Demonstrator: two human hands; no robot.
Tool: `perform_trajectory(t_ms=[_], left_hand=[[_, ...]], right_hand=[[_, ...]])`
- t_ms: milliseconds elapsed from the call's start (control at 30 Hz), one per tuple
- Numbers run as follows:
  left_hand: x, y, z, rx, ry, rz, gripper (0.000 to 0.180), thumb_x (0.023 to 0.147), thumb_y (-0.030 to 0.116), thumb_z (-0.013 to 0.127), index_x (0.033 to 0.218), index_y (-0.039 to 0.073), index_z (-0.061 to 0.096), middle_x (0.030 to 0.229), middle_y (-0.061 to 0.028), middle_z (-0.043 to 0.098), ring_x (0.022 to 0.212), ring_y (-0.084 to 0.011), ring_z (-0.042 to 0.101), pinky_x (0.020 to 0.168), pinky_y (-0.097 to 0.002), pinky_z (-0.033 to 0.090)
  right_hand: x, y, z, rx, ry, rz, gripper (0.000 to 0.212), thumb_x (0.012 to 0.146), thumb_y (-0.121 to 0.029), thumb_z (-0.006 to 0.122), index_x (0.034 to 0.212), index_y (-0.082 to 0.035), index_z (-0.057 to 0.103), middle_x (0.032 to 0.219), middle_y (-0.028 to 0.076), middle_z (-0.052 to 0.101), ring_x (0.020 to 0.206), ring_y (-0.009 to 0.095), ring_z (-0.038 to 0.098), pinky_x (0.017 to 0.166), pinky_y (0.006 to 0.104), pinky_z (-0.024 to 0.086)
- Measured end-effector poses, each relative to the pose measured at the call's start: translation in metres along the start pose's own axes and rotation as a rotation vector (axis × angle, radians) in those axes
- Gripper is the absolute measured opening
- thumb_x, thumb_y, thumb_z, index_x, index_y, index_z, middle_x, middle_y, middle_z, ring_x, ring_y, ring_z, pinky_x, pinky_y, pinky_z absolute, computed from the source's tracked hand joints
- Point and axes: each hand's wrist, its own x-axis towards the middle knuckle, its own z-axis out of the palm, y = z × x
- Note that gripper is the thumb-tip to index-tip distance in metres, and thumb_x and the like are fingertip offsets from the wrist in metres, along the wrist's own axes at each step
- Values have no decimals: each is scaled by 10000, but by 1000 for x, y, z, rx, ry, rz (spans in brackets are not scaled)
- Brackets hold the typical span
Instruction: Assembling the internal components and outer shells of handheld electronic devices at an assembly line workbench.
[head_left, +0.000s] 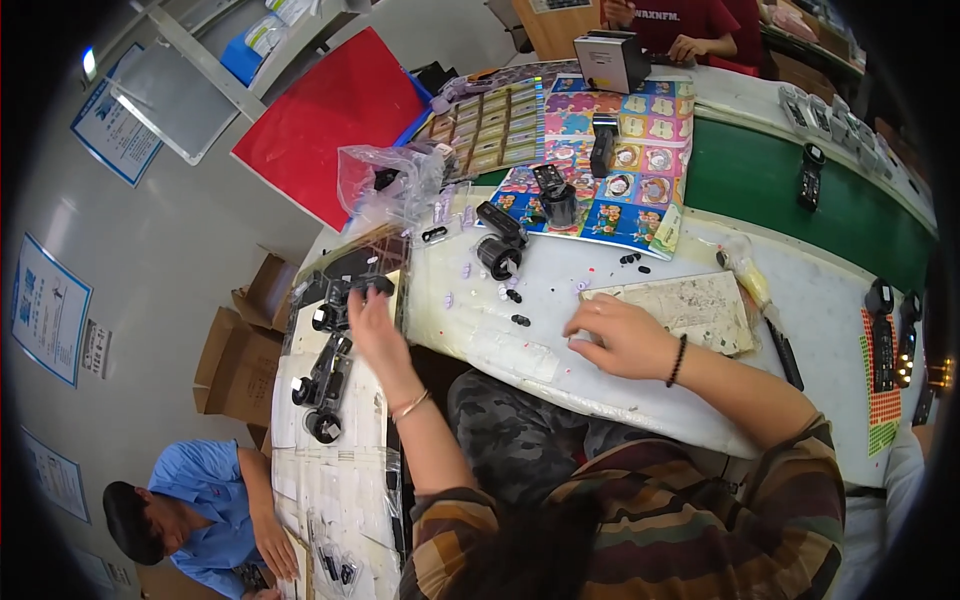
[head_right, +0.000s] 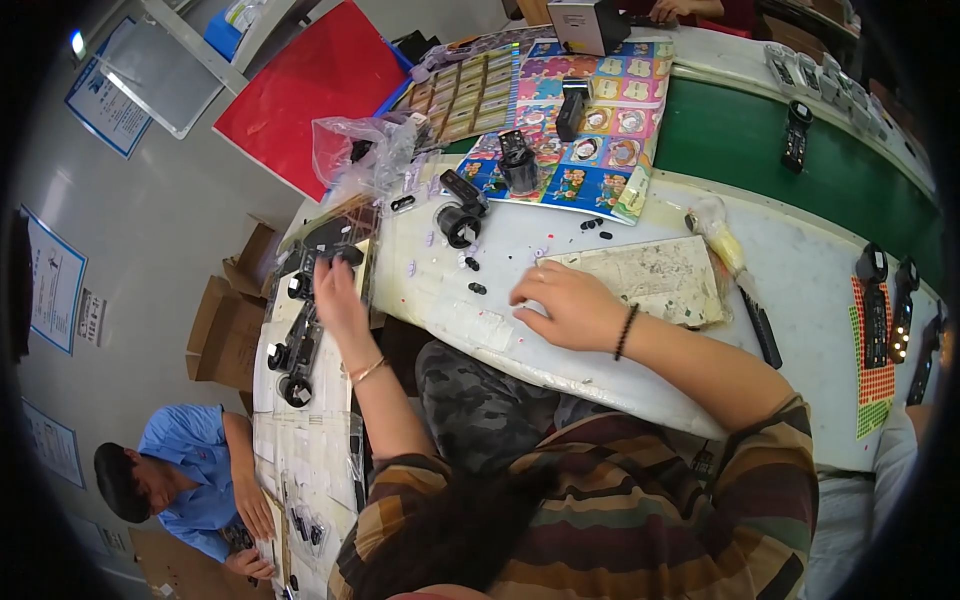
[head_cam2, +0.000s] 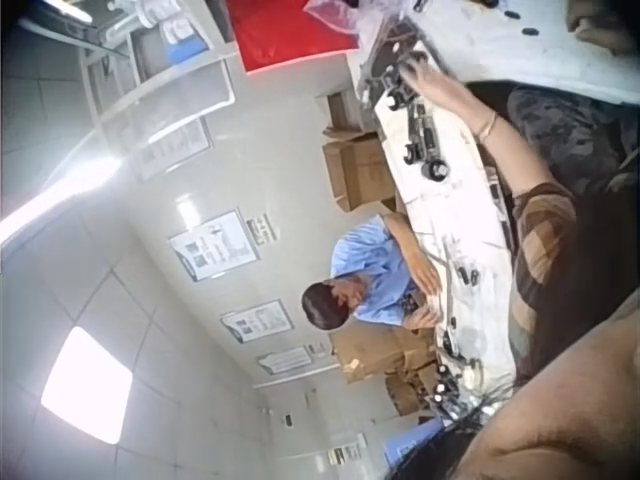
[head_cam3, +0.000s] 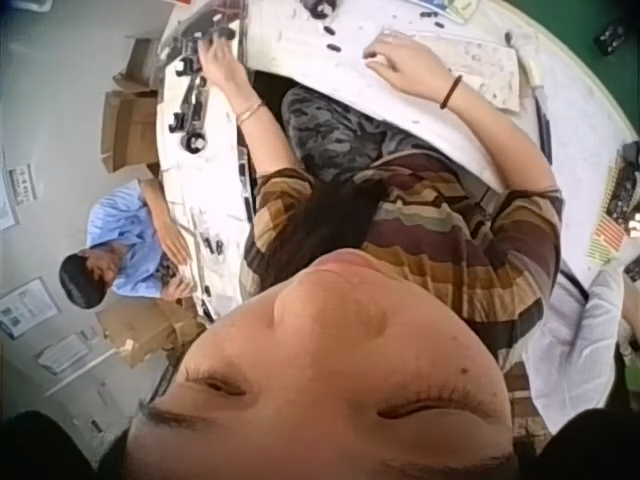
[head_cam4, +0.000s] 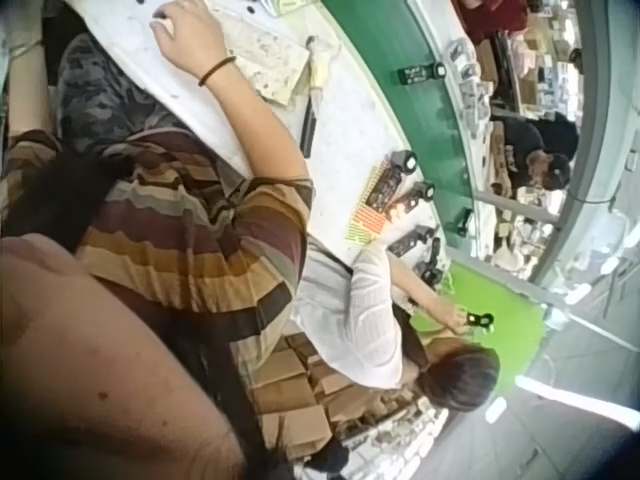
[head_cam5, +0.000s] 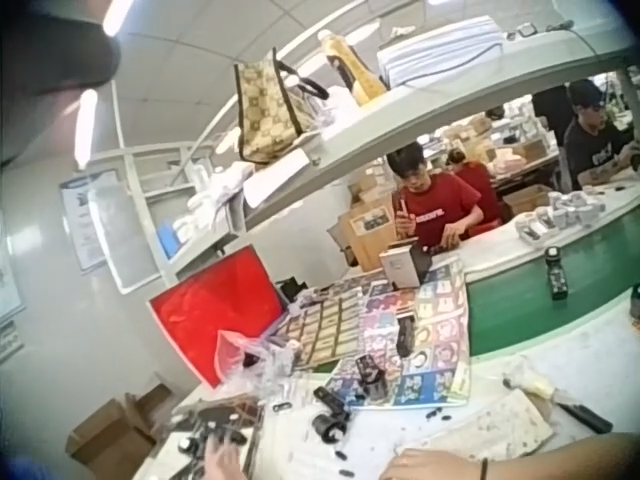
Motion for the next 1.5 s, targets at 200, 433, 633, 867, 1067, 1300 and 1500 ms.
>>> perform_trajectory(t_ms=[200, 433, 633, 867, 1067, 1300, 1500], left_hand=[[66, -79, 44, 1328, -462, 550, 457, 778, 31, 497, 1234, 40, 523, 1362, -170, 434, 1273, -313, 398, 1068, -413, 286], [77, -90, 46, 1697, -654, 574, 339, 803, 102, 533, 1130, 141, 613, 1036, -102, 604, 1063, -264, 536, 988, -424, 334], [52, -56, 35, 1468, -381, 585, 270, 829, 107, 555, 1090, 94, 623, 958, -125, 596, 845, -311, 603, 743, -385, 483], [-43, 5, 79, 898, -268, 636, 286, 834, 26, 579, 1115, -23, 600, 936, -140, 629, 841, -262, 607, 742, -348, 473], [-145, 15, 117, 903, -780, 788, 402, 728, -12, 595, 1125, 49, 617, 1009, -98, 644, 874, -244, 596, 768, -355, 443], [-189, -2, 146, 908, -1061, 608, 397, 771, 261, 689, 1133, 114, 623, 1054, -64, 613, 938, -246, 560, 858, -356, 397], [-187, -12, 142, 801, -1071, 378, 367, 735, 259, 722, 1049, 82, 647, 973, -67, 617, 909, -253, 555, 823, -342, 413]], right_hand=[[76, 2, 51, -181, -183, 96, 212, 778, -219, 630, 884, -36, 623, 913, 143, 621, 955, 311, 575, 821, 409, 478], [84, 25, 68, -235, -187, 36, 252, 781, -181, 612, 960, -5, 589, 955, 159, 609, 956, 310, 581, 823, 404, 484], [89, 15, 81, -475, -147, -138, 140, 774, -83, 528, 837, 8, 614, 876, 150, 617, 837, 277, 616, 646, 385, 527], [87, 35, 59, -298, -109, -26, 152, 734, -75, 536, 842, -20, 628, 849, 168, 631, 827, 337, 616, 748, 441, 498], [8, 46, -63, 495, 311, 385, 141, 797, -92, 634, 898, 4, 617, 857, 95, 667, 789, 165, 655, 687, 288, 531], [-42, 34, -77, 421, 247, 374, 127, 807, -82, 670, 906, -6, 646, 911, 52, 633, 818, 113, 588, 747, 242, 474], [-40, 34, -49, 426, 203, 367, 108, 769, -110, 674, 839, -27, 677, 794, 63, 638, 757, 147, 572, 724, 282, 473]])
